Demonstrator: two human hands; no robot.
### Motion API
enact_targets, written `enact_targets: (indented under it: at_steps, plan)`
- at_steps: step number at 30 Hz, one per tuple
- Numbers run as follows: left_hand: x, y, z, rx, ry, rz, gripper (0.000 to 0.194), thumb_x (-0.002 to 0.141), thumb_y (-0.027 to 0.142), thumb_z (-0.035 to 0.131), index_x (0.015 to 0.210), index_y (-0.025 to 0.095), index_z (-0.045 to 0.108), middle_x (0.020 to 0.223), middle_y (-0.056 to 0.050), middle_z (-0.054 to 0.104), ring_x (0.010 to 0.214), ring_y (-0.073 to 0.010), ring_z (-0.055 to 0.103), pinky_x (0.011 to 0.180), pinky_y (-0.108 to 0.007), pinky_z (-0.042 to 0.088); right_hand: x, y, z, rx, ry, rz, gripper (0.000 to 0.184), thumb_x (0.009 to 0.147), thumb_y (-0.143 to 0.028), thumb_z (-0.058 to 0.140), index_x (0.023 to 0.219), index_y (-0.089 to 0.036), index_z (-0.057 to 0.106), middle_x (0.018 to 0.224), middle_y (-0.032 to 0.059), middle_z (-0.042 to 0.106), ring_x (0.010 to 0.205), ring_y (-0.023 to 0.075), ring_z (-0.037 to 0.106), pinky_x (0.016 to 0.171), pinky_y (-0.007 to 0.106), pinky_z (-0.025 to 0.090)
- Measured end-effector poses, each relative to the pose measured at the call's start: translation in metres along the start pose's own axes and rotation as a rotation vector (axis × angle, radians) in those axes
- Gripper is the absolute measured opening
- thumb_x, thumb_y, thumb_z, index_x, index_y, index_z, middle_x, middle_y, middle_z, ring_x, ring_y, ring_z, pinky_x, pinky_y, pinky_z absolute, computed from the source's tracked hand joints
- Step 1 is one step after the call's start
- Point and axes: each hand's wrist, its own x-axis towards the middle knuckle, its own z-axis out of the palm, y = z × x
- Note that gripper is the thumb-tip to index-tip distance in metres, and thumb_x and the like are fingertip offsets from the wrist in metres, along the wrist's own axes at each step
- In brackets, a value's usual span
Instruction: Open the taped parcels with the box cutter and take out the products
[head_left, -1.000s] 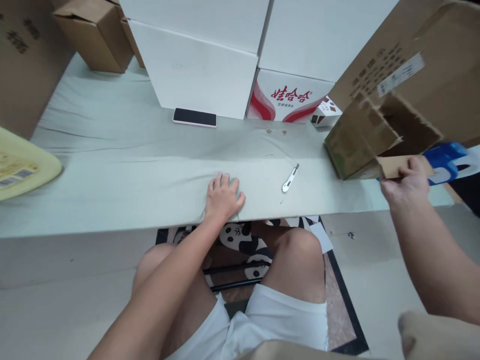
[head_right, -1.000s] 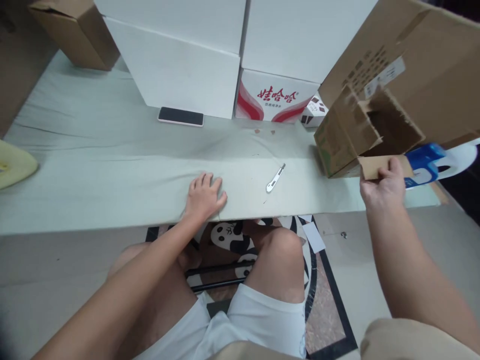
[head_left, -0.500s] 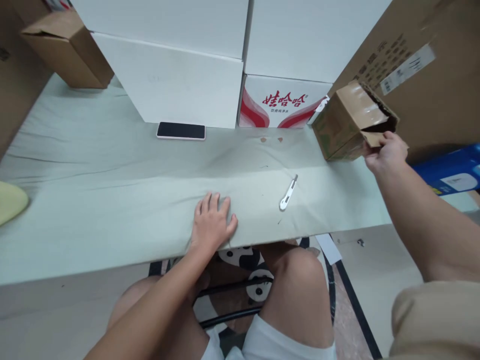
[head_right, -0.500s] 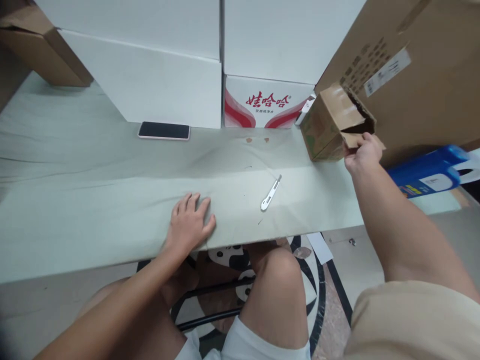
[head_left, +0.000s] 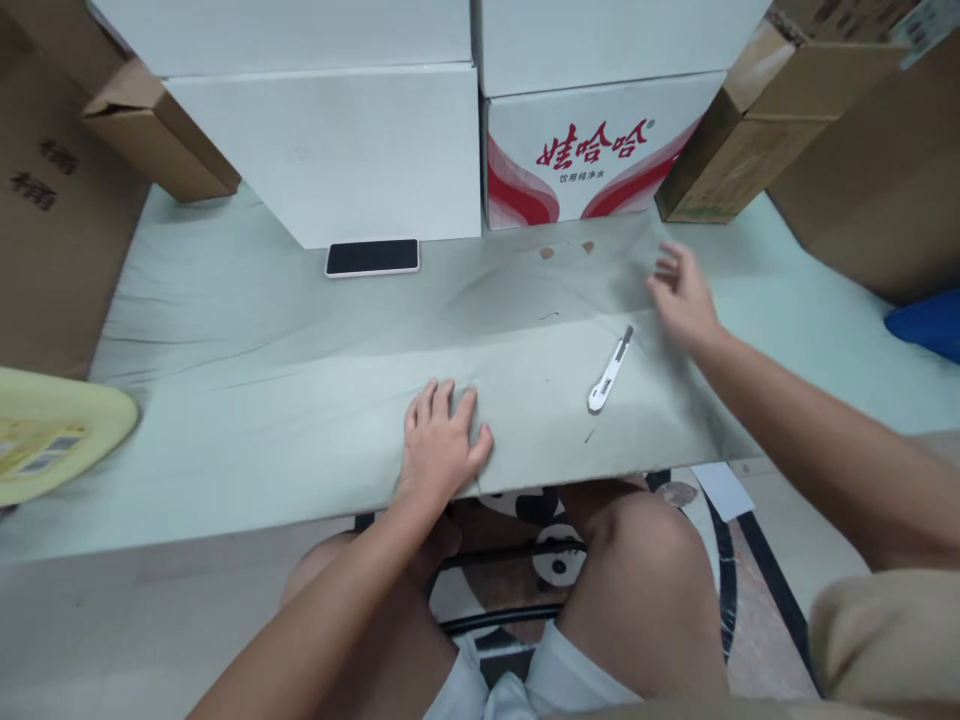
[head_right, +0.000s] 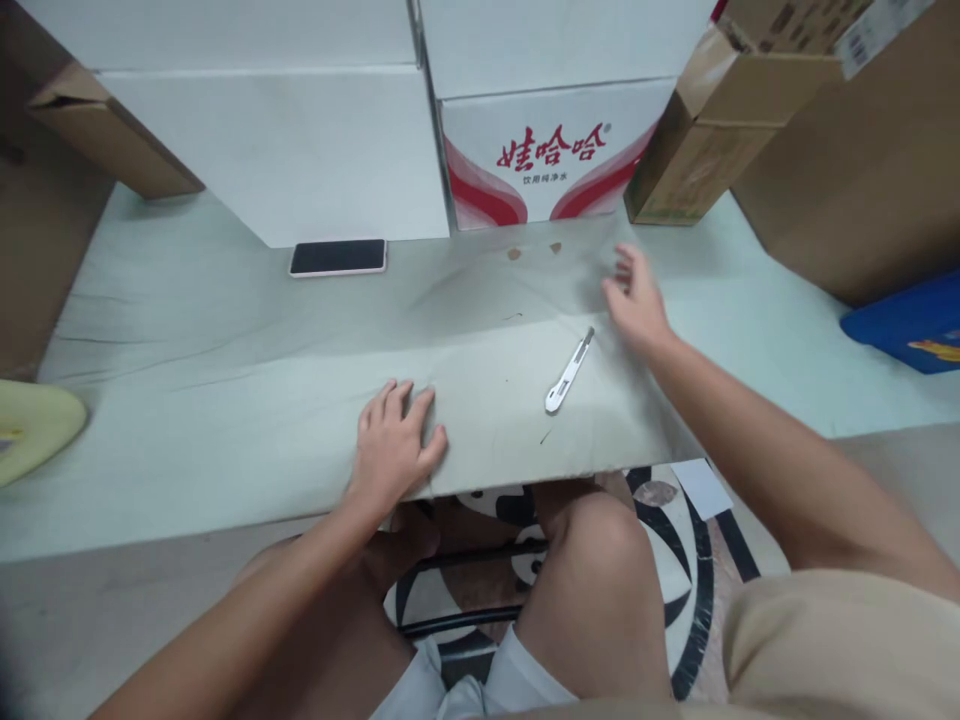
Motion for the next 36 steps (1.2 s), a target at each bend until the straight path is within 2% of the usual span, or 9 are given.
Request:
enact_targets:
  at_steps: [4,8,11,19,22,24,28,33,36]
  plan:
    - [-0.002,0.004,-0.003,-0.018,-0.005,-0.005,0.056,0.097,0.042,0.050,0.148,0.022,0.058,0.158,-0.016,0.052,0.154,-0.0389,0.039,0.126,-0.056,0.036,-0.112,-0.027,0.011,-0.188,-0.117,-0.113,0.050,0.086,-0.035,0.066,0.135,-0.023,0.065,0.137,0.0160,0.060,0.133,0.0343,0.057,0.119,0.058,0.042]
    - [-0.006,0.007,-0.006,-0.033,-0.007,-0.004,0.056,0.098,0.042,0.049,0.149,0.021,0.057,0.160,-0.016,0.051,0.155,-0.0380,0.038,0.127,-0.055,0.034,-0.167,-0.049,0.031,-0.472,-0.236,-0.123,0.052,0.094,-0.048,0.054,0.138,-0.023,0.065,0.153,0.0203,0.051,0.147,0.0429,0.045,0.118,0.066,0.039]
    - [-0.008,0.007,-0.005,-0.067,0.005,0.008,0.056,0.098,0.042,0.049,0.149,0.022,0.057,0.160,-0.015,0.050,0.155,-0.0368,0.037,0.127,-0.053,0.033,-0.178,-0.052,0.043,-0.583,-0.242,-0.180,0.051,0.097,-0.047,0.047,0.137,-0.023,0.065,0.152,0.0177,0.055,0.153,0.0424,0.038,0.120,0.065,0.036]
    - [-0.012,0.005,-0.002,-0.220,0.035,0.009,0.051,0.096,0.038,0.054,0.143,0.019,0.061,0.160,-0.017,0.050,0.156,-0.0377,0.036,0.129,-0.055,0.030,-0.178,-0.044,0.046,-0.569,-0.167,-0.218,0.042,0.094,-0.037,0.046,0.123,-0.018,0.070,0.139,0.0169,0.067,0.146,0.0393,0.049,0.117,0.060,0.042]
    - [-0.012,0.002,-0.004,-0.267,0.037,0.008,0.047,0.094,0.038,0.059,0.137,0.020,0.066,0.156,-0.015,0.054,0.154,-0.0364,0.040,0.128,-0.054,0.034,-0.179,-0.042,0.046,-0.579,-0.148,-0.253,0.039,0.091,-0.033,0.049,0.119,-0.017,0.071,0.134,0.0181,0.069,0.143,0.0398,0.052,0.115,0.060,0.045]
    - [-0.007,-0.011,-0.010,-0.316,0.039,0.005,0.040,0.092,0.034,0.063,0.130,0.023,0.069,0.147,-0.012,0.062,0.146,-0.0299,0.051,0.123,-0.045,0.042,-0.179,-0.039,0.046,-0.580,-0.133,-0.276,0.037,0.090,-0.031,0.049,0.117,-0.018,0.071,0.132,0.0174,0.070,0.141,0.0401,0.054,0.114,0.060,0.047]
    - [0.028,-0.078,-0.044,-0.393,0.129,-0.073,0.031,0.093,0.019,0.056,0.122,0.020,0.067,0.130,-0.008,0.071,0.124,-0.0179,0.065,0.111,-0.029,0.051,-0.179,-0.033,0.045,-0.593,-0.125,-0.303,0.037,0.090,-0.035,0.048,0.115,-0.019,0.071,0.131,0.0158,0.072,0.140,0.0403,0.058,0.113,0.060,0.050]
    - [0.116,-0.214,-0.104,-0.385,0.308,-0.318,0.021,0.097,0.014,0.051,0.115,0.014,0.060,0.123,-0.011,0.068,0.117,-0.0213,0.063,0.109,-0.038,0.051,-0.179,-0.031,0.044,-0.559,-0.138,-0.280,0.036,0.085,-0.041,0.049,0.110,-0.025,0.070,0.123,0.0146,0.075,0.138,0.0435,0.060,0.114,0.066,0.051]
    - [0.176,-0.287,-0.135,-0.334,0.447,-0.493,0.015,0.099,0.019,0.059,0.112,0.012,0.058,0.115,-0.006,0.066,0.109,-0.0175,0.060,0.110,-0.037,0.051,-0.180,-0.034,0.043,-0.463,-0.113,-0.211,0.030,0.074,-0.044,0.058,0.100,-0.044,0.071,0.112,0.0079,0.077,0.135,0.0444,0.062,0.115,0.069,0.051]
